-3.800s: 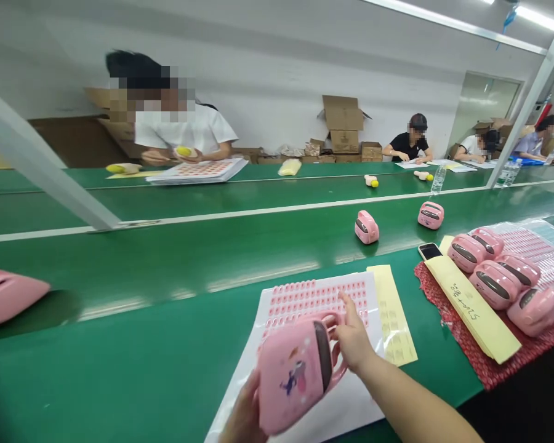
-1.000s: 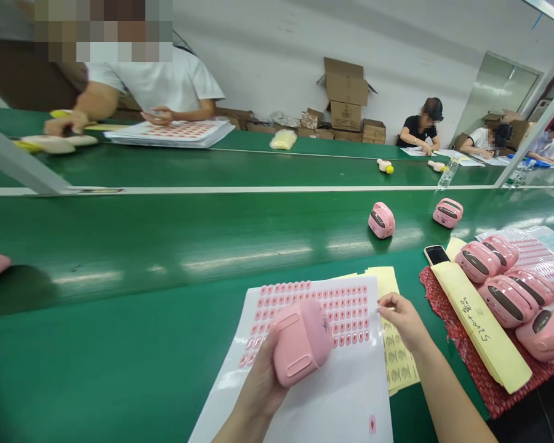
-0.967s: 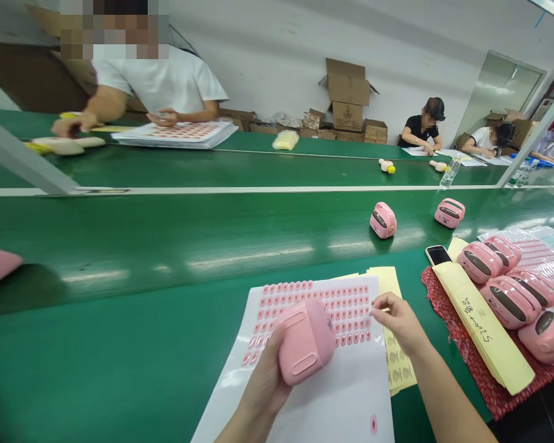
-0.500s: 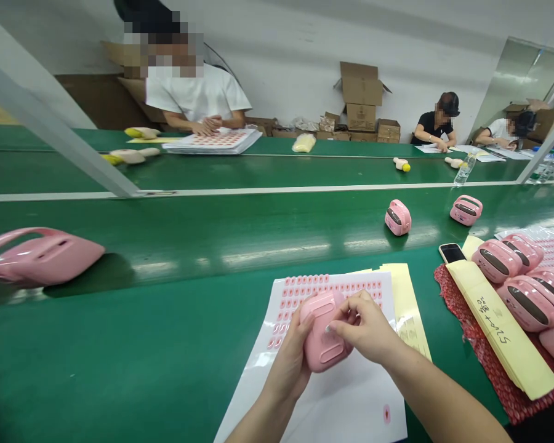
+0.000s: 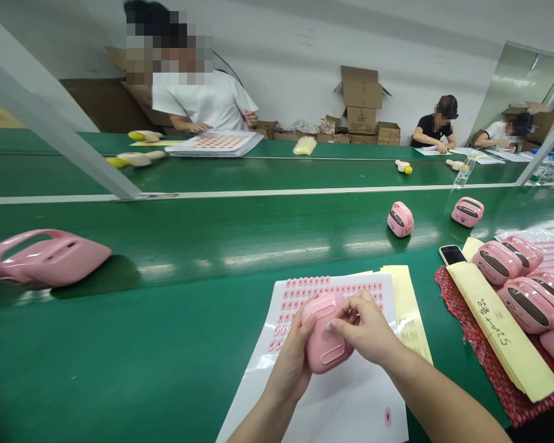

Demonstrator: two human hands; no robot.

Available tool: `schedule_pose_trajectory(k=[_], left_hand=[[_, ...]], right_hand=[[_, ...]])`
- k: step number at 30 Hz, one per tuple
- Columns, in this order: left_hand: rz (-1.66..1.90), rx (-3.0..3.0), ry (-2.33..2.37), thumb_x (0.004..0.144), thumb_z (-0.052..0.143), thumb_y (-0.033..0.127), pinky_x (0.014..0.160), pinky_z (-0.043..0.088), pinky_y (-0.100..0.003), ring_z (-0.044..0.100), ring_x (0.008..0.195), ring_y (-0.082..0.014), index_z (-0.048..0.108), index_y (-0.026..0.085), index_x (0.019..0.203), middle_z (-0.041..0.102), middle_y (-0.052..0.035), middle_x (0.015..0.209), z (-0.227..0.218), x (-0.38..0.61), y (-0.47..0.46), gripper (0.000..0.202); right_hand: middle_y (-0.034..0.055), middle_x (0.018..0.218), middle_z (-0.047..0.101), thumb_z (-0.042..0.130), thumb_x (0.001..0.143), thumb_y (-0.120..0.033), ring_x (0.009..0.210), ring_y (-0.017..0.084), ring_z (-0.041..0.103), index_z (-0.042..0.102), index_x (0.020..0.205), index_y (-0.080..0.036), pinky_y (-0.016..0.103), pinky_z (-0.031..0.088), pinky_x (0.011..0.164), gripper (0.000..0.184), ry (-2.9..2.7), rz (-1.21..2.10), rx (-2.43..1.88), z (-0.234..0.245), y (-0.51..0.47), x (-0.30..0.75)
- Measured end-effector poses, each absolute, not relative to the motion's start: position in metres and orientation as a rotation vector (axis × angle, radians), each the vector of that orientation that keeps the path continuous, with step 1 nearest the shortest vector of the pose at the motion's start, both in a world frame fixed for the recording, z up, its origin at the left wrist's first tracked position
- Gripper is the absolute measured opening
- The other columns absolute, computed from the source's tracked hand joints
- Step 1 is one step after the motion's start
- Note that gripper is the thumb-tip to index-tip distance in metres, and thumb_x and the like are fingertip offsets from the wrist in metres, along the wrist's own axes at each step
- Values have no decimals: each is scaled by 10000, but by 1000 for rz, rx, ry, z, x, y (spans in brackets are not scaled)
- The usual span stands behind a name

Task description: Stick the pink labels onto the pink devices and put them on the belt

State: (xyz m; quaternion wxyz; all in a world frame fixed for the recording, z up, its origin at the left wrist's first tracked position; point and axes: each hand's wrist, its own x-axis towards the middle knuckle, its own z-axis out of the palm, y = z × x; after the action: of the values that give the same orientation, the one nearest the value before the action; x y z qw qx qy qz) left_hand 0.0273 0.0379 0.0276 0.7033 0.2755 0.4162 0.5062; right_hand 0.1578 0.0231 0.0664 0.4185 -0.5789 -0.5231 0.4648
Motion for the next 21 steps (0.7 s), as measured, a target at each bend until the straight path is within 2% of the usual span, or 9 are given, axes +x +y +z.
schedule_pose_trajectory(k=[4, 8, 21], left_hand=[[1138, 609, 926, 583, 731, 495, 854, 465, -370, 520, 1093, -297, 496, 223, 1157, 570, -91, 1170, 27, 28, 39, 677], [1136, 624, 921, 594, 726, 487, 852, 468, -392, 557, 1043, -303, 480, 225, 1193, 608, -89, 1103, 28, 28, 39, 698], [1139, 649, 915, 631, 697, 488, 830, 476, -384, 559, 1034, -300, 469, 237, 1210, 606, -87, 1100, 24, 25, 40, 670]], right_hand=[[-14, 752, 429, 583, 668, -197, 681, 140, 474, 557, 660, -191, 304, 429, 677, 28, -1323, 1109, -1462, 64, 23, 155], [-14, 764, 414, 577, 679, -152, 647, 123, 474, 540, 655, -195, 283, 451, 632, 61, -1330, 1034, -1461, 60, 22, 152], [4, 792, 425, 568, 709, -129, 651, 129, 493, 543, 679, -193, 277, 470, 576, 75, -1398, 943, -1381, 51, 23, 148]])
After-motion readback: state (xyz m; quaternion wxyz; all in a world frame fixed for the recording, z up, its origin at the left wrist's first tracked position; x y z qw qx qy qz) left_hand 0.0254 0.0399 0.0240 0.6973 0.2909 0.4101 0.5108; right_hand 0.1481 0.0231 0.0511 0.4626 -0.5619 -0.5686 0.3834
